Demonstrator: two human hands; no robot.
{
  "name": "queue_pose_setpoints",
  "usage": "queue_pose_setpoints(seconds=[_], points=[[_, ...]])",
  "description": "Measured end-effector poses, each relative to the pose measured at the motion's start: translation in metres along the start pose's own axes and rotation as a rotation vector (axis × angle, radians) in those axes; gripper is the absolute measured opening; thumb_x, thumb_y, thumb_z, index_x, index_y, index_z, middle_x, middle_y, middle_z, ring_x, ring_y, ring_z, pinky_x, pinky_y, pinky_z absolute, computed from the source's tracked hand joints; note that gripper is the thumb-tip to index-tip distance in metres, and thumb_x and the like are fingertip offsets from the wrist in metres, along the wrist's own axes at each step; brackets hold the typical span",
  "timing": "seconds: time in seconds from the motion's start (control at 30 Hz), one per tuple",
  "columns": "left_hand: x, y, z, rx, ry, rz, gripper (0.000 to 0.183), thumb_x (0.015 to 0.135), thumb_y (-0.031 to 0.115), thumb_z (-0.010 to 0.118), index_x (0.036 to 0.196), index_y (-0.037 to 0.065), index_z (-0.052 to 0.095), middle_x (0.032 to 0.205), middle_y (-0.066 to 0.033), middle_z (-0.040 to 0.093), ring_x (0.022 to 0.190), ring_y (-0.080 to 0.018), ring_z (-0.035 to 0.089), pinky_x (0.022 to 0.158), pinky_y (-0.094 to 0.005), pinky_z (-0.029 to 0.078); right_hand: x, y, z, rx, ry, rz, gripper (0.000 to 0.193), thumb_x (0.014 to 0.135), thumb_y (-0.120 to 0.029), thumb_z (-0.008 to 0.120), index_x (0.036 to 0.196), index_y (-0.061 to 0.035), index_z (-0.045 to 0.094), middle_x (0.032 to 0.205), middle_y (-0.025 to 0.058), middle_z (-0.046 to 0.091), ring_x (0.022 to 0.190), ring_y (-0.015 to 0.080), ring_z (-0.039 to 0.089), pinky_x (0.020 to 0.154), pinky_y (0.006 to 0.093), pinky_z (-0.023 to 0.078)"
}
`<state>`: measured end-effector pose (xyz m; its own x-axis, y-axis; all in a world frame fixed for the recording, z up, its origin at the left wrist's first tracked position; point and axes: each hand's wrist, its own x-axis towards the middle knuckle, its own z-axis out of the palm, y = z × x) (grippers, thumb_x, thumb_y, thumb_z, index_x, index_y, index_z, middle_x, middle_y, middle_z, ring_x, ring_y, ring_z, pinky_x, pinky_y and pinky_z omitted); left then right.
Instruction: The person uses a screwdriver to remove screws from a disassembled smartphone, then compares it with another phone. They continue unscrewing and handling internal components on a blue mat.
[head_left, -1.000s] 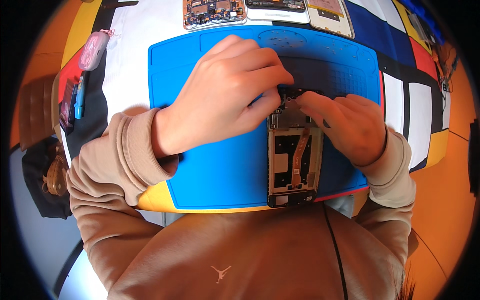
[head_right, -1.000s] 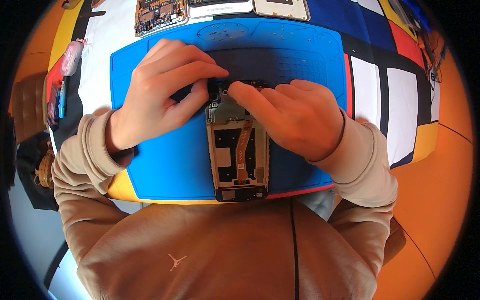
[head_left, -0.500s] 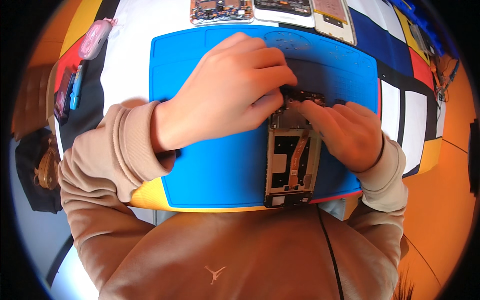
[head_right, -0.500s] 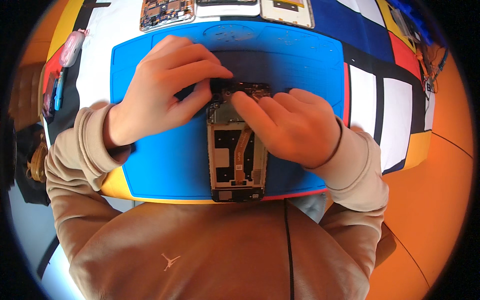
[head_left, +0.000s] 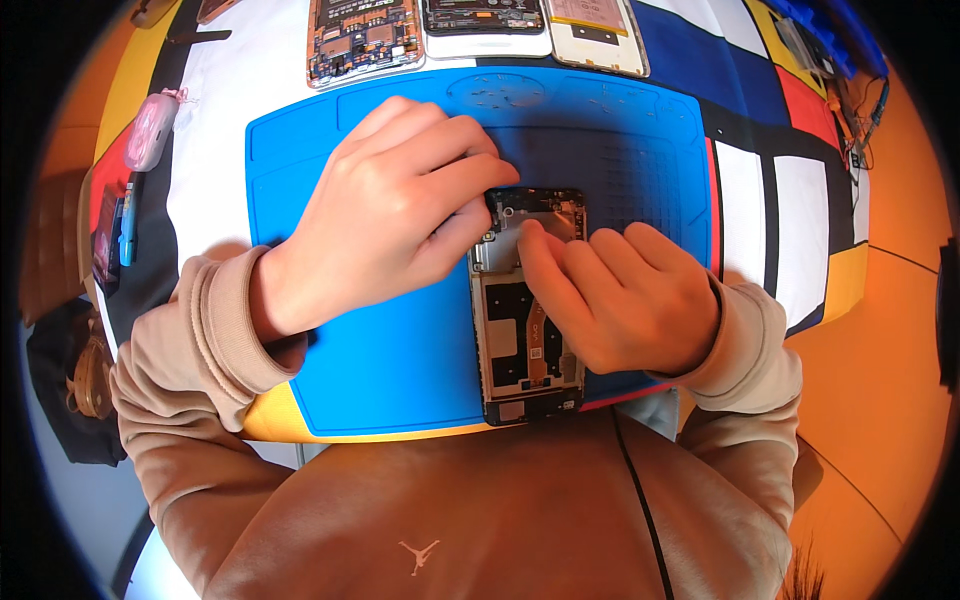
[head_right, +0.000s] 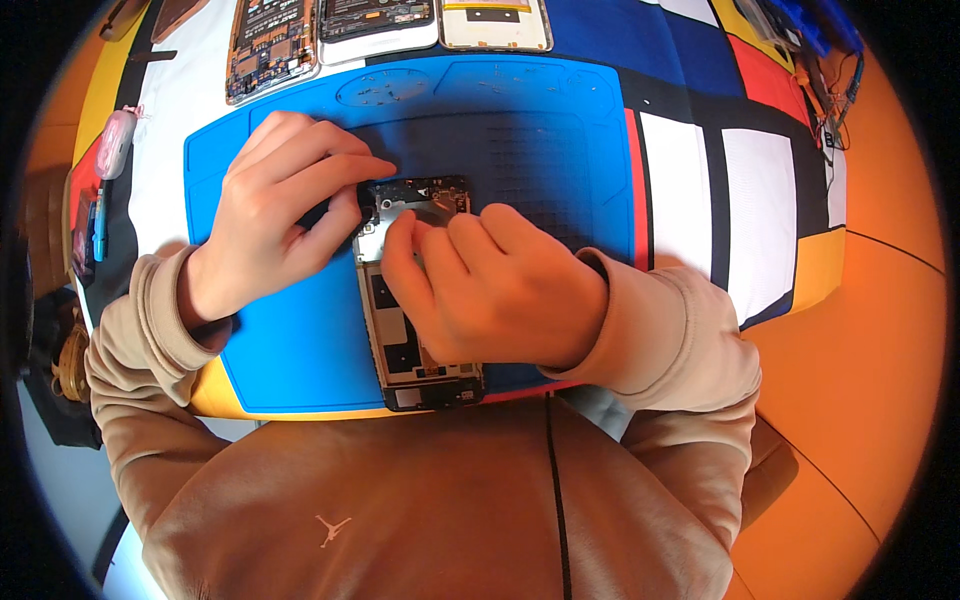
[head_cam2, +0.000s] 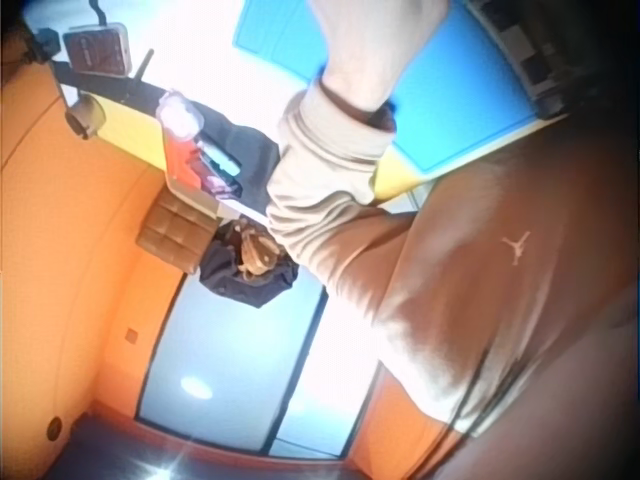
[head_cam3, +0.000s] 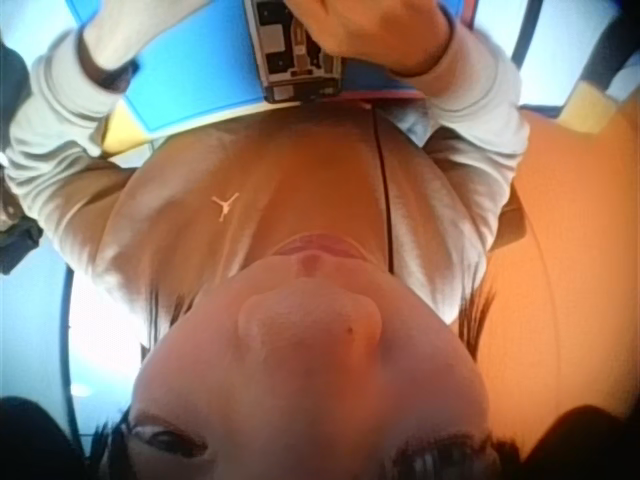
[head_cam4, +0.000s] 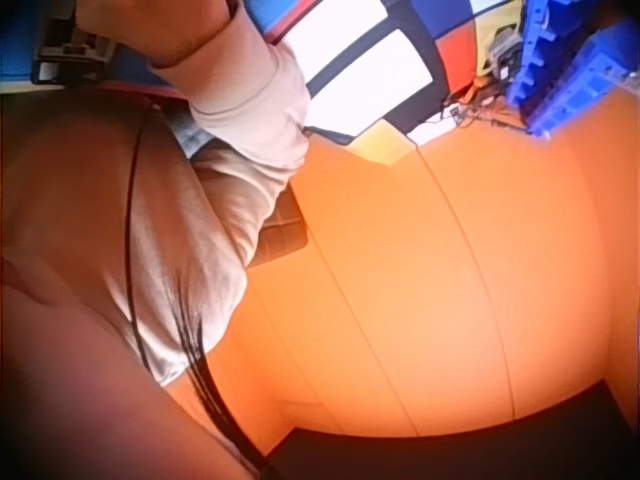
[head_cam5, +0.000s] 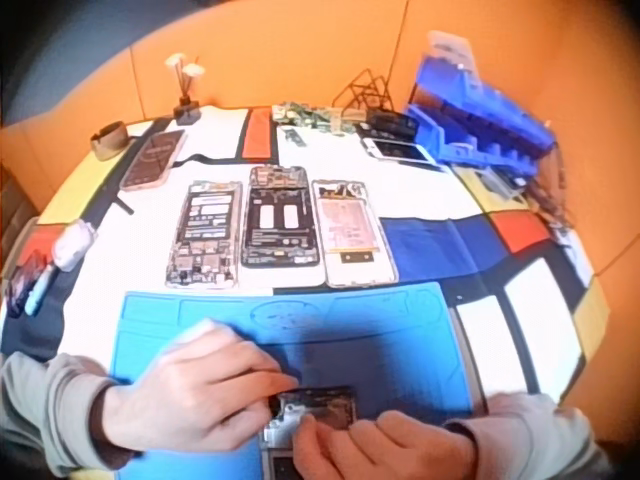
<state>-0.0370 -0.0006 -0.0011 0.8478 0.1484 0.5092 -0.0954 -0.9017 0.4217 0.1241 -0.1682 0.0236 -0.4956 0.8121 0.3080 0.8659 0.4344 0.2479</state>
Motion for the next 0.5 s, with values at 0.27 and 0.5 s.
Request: queue_pose_setpoints(seconds=[0.27,0.5], points=[[0.001,0.000,-0.003,-0.007,-0.019,-0.012,0.018,0.073,0.000,0.067,0.090,0.005,0.071,0.088,-0.0037,0.063,0.079,-0.0216,0.057,0.075,-0.0332,0.045,0.001,0.037,-0.003,0.205,0.045,0.310,0.013,0.086,-0.006,0.068,0.099,-0.0088,0.069,0.059,-0.0008,0.048,0.046,0.0119,0.044,0.045,0.0281,0.034],[-0.001,-0.001,-0.001,-0.021,-0.004,-0.002,0.018,0.073,-0.001,0.067,0.090,0.005,0.071,0.089,-0.0039,0.063,0.080,-0.0221,0.057,0.074,-0.0341,0.045,-0.024,0.103,-0.028,0.252,-0.214,0.703,0.007,0.090,-0.012,0.068,0.096,-0.0094,0.071,0.066,0.0128,0.066,0.058,0.0276,0.066,0.052,0.0327,0.048]])
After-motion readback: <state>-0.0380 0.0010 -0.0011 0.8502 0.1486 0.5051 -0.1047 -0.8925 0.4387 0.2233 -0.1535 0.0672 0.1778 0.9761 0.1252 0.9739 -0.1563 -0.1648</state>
